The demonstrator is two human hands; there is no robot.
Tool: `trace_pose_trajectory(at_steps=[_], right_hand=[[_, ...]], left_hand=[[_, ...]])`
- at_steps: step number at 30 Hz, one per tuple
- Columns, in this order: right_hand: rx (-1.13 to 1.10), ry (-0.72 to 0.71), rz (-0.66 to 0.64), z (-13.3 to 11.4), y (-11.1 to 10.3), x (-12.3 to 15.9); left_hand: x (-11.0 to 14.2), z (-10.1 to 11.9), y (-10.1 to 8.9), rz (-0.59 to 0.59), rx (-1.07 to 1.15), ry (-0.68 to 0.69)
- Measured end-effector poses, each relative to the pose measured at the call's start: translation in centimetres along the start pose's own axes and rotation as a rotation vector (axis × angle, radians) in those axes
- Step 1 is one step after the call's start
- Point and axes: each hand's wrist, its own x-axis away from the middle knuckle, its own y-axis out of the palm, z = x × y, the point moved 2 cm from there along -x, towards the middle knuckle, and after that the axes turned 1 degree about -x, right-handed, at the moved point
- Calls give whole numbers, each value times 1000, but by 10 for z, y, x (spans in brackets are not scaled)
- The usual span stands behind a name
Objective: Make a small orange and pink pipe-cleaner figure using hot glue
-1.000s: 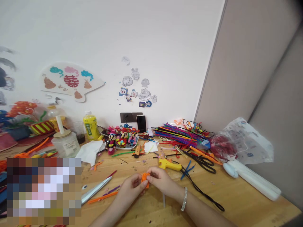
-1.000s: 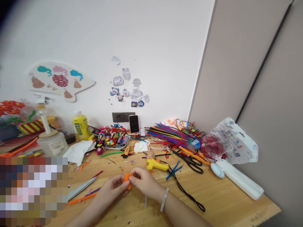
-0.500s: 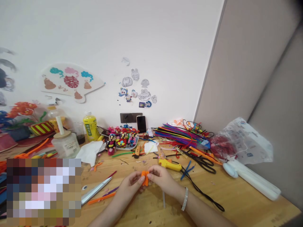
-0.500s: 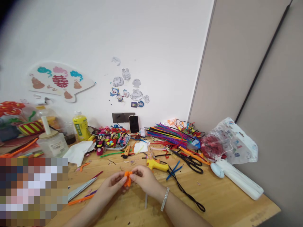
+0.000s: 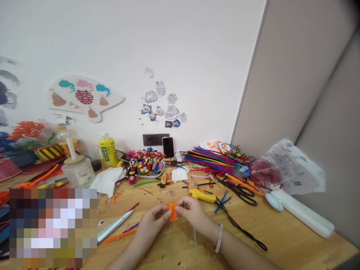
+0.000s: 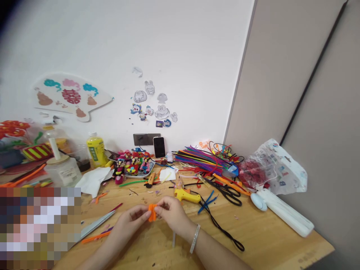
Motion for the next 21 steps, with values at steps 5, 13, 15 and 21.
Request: trace_pose_trajectory(at_steps=[5, 13, 15, 21], right_hand=[[-61, 22, 15, 5, 0, -1], [-95, 49, 46, 6, 1, -2], [-94, 42, 51, 6, 2, -2], [-40, 11, 50, 8, 3, 0]], left_hand=[[-2, -4, 0, -14, 37, -8], [-1, -7, 3, -44, 106, -39], [-2, -7, 3, -48, 89, -25], [0, -8, 6, -40, 41, 5]])
